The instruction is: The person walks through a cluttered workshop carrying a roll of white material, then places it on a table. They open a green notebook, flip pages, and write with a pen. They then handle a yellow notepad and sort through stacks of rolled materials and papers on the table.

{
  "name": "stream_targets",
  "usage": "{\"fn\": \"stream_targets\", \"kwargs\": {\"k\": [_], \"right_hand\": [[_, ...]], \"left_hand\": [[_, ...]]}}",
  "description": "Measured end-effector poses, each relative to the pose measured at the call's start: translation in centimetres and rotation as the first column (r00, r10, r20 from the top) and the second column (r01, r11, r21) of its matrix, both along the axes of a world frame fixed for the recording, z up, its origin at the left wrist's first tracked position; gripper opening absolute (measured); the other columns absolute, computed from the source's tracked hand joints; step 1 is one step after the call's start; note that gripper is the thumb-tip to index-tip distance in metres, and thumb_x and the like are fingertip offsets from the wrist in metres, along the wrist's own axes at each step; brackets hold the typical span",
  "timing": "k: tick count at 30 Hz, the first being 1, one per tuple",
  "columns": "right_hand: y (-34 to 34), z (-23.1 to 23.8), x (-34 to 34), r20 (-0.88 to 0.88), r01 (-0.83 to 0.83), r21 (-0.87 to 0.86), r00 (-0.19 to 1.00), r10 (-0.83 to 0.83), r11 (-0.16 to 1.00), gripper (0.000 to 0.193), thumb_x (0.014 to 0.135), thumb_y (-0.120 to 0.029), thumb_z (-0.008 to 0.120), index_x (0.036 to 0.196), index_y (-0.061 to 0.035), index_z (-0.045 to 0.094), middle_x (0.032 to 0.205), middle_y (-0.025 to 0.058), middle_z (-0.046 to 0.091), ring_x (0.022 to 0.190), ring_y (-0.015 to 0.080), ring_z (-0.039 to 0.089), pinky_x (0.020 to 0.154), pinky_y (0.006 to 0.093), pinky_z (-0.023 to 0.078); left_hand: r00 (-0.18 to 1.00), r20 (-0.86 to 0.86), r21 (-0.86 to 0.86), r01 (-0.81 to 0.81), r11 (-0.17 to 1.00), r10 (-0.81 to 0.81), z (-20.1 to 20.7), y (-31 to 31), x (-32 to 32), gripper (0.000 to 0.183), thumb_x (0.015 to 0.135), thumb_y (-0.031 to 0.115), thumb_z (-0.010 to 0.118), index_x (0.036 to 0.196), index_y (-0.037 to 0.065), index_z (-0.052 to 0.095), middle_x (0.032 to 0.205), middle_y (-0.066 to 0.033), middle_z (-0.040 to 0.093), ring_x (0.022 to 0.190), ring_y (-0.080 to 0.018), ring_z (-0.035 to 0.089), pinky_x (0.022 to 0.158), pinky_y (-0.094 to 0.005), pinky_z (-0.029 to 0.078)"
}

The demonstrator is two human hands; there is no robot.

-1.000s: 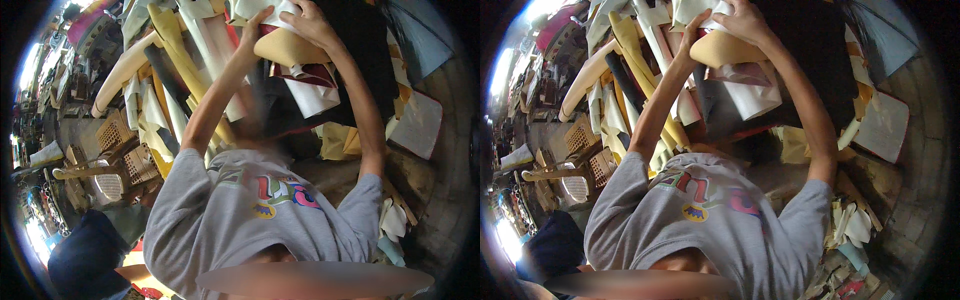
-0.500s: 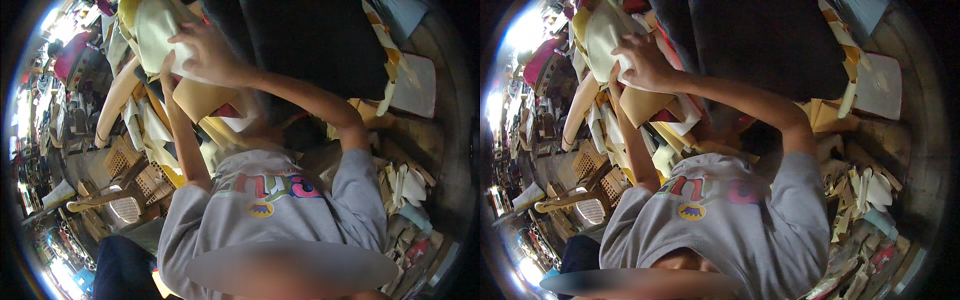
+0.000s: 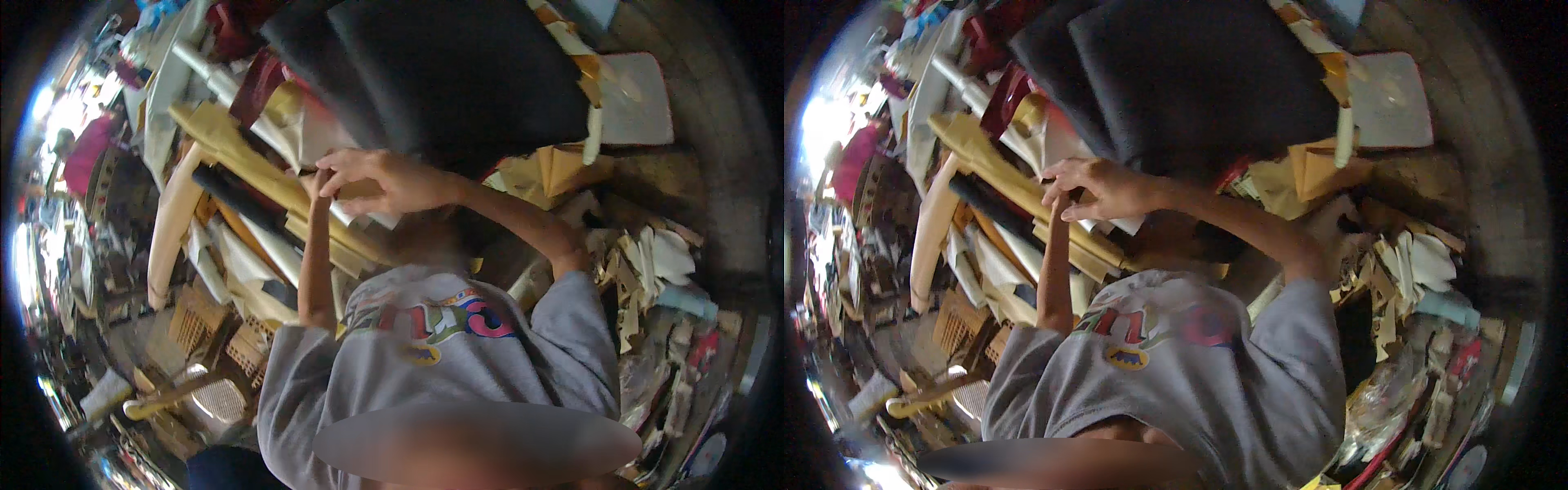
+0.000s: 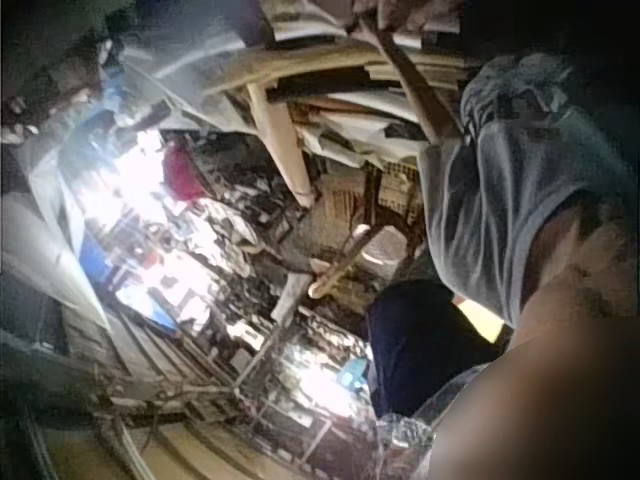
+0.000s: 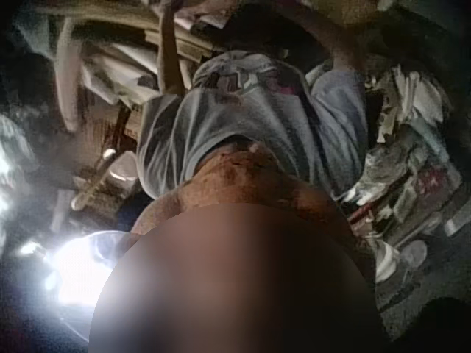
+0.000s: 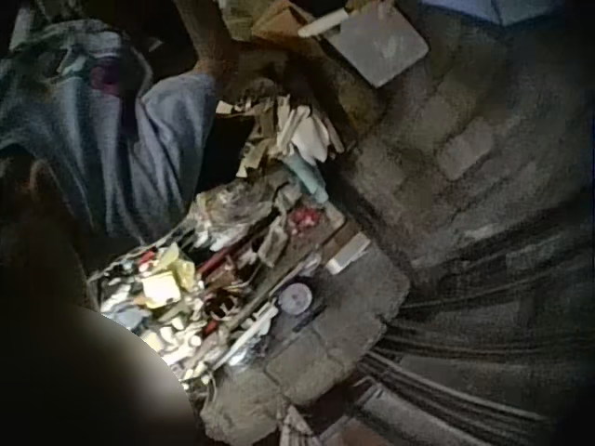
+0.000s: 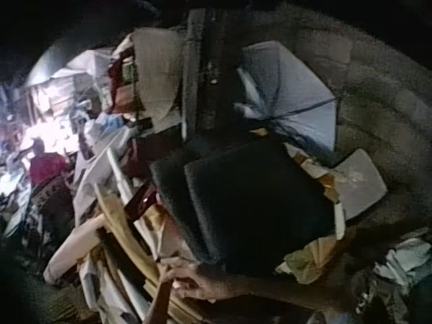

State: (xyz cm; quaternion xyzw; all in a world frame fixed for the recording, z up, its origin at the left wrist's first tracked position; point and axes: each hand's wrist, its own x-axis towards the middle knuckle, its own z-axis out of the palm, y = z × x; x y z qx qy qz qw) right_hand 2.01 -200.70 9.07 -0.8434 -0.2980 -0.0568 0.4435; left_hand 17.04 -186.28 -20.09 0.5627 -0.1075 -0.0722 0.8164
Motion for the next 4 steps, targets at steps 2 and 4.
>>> {"fn": "stream_targets", "kwargs": {"k": [2,4], "right_hand": [[-3.2,3.9,-2.1,-0.085,0.102,0.122,0.992,-0.092,0.987,0.025,0.085,-0.006,0.070,0.111,-0.0039,0.069,0.127,0.0147,0.062,0.120,0.0253,0.058,0.102,0.0361,0.046],[-5.4,7.8,-4.6,0.001,0.273,0.222,0.960,-0.280,0.936,0.022,0.085,-0.001,0.069,0.107,-0.0017,0.069,0.118,0.0133,0.066,0.112,0.0233,0.062,0.097,0.0341,0.048]], "left_hand": [[0.990,-0.070,0.059,-0.115,0.992,0.119,1.2,-0.1,-0.2,0.092,0.075,0.009,0.082,0.146,-0.001,0.025,0.136,-0.0139,0.047,0.122,-0.0272,0.050,0.104,-0.0402,0.043],[0.967,-0.149,0.128,-0.188,0.974,0.206,2.5,-0.2,-0.9,0.122,0.064,0.006,0.089,0.152,-0.001,0.005,0.147,-0.0196,0.032,0.132,-0.0286,0.039,0.112,-0.0410,0.034]]}}
